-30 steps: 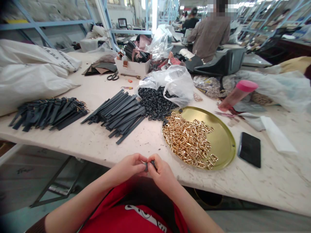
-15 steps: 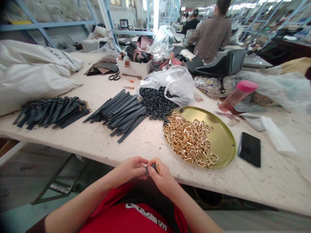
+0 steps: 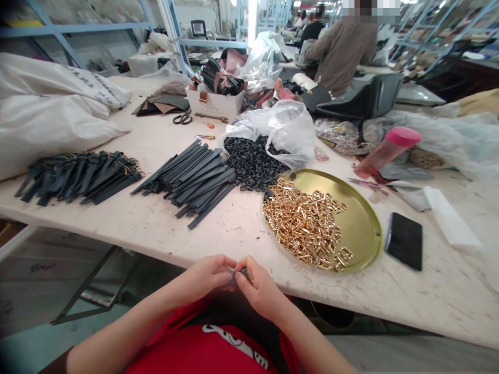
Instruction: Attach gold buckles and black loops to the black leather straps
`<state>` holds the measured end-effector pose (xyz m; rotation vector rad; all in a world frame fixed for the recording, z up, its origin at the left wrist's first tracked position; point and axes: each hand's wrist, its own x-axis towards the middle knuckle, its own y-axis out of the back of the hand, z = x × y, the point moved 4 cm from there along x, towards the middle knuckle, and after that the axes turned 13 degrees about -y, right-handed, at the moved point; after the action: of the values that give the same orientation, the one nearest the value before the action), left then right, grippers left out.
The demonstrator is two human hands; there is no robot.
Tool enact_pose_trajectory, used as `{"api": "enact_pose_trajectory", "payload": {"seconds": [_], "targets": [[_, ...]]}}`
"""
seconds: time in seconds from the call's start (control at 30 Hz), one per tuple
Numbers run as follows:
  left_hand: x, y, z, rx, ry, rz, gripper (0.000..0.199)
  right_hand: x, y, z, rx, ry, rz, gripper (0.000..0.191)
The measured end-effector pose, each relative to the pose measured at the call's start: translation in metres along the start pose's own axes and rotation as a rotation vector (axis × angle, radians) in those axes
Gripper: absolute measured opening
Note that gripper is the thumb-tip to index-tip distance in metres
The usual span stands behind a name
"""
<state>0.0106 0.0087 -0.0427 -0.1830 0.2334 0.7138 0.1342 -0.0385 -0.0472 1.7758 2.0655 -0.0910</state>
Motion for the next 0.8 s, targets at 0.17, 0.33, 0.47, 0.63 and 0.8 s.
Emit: {"api": "enact_pose_trajectory", "payload": {"seconds": [0.17,0.33,0.47,0.63,0.8], "targets": [[-0.003,0.004,0.009,0.115,0.07,-0.093,0.019,-0.001,-0.002,0.008,0.069,0.011,0.109,0.012],[-0.011,0.007,0.023,0.284,0.063,-0.2,0.022,-0.002,-0.001,0.008,0.072,0.025,0.163,0.013],[-0.011,0.003,0.023,0.366,0.038,-0.168,0.024,-0.006,-0.003,0.006,0.032,0.05,0.152,0.013],[-0.011,-0.003,0.019,0.37,0.04,-0.141,0.024,-0.009,-0.008,0.007,-0.069,0.118,0.175,0.011],[-0.015,0.0,0.024,0.269,0.03,-0.16,0.027,-0.006,-0.004,0.006,-0.029,0.091,0.198,0.017]]}}
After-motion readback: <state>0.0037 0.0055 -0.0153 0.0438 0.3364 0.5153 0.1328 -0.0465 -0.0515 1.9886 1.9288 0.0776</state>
